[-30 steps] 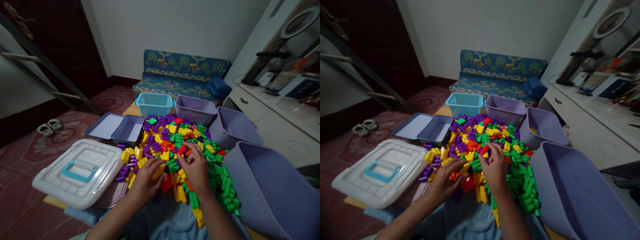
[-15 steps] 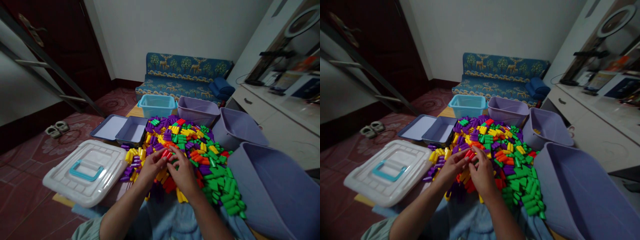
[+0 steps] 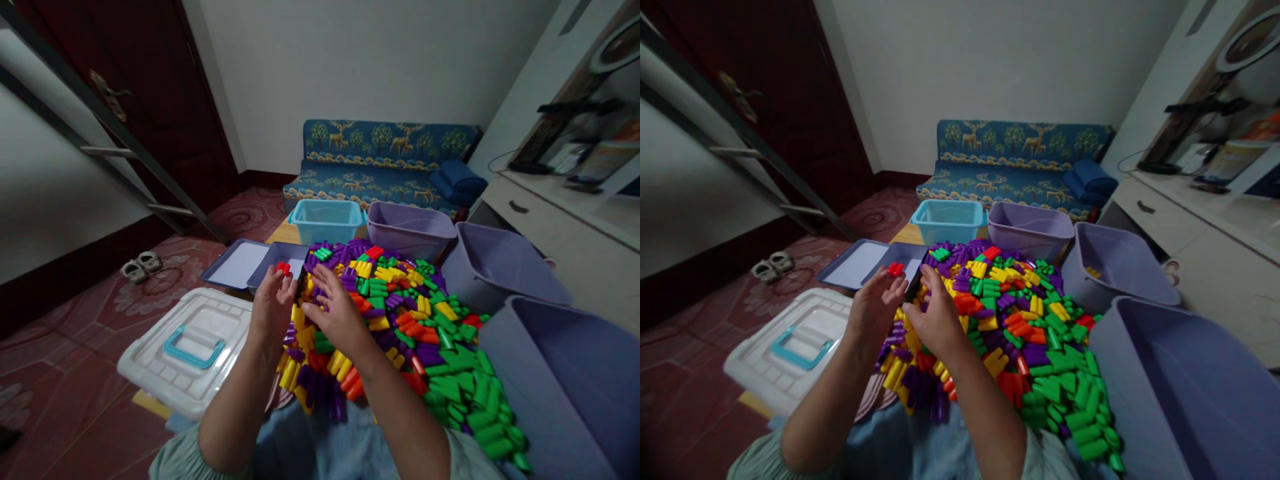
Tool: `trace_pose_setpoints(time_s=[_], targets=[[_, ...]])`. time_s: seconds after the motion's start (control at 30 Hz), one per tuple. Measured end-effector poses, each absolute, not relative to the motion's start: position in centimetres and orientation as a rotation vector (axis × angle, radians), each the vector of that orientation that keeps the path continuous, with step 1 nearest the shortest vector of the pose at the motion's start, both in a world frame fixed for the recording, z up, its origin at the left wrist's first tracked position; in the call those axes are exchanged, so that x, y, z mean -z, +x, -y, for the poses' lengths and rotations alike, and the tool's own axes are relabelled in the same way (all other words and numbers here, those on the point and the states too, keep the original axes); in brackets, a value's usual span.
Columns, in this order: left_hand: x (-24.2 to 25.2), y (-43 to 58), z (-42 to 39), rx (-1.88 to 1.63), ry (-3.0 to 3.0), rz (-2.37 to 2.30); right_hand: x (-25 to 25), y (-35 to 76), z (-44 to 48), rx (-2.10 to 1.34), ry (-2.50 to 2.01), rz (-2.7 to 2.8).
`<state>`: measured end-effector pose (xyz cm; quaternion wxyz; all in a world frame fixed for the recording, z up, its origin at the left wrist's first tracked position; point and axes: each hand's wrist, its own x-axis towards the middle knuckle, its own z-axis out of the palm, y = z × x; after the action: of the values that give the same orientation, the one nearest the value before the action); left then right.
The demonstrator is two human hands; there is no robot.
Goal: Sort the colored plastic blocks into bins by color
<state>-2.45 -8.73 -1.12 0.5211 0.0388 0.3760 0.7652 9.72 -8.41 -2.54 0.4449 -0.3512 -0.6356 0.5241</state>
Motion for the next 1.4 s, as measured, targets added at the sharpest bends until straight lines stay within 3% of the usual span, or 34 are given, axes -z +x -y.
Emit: trace_pose_setpoints(time_s=[0.27, 0.5, 0.93, 1.17, 1.4], targets=[[3.6, -2.2, 9.4, -1.738, 0.311, -0.944, 4.4, 12.5, 9.7, -1.213, -1.076, 1.56], [5.7, -0.7, 11.2, -1.424, 0.825, -1.05, 4.2, 18.3, 10.2, -1.08, -1.206, 1.593], [5.3, -0.8, 14.3, -0.613, 2.35, -1.158, 4.2, 21.8, 15.2, -0.614, -1.46, 2.176], [6.0, -0.1, 16.3, -0.404, 2.453, -1.485, 5.3, 18.4, 17.8, -0.533, -1.552, 2.419], [6.6, 0.5, 16.4, -0.401, 2.439, -1.513, 6.1, 17.1, 18.1, -0.418, -1.67, 2.528]])
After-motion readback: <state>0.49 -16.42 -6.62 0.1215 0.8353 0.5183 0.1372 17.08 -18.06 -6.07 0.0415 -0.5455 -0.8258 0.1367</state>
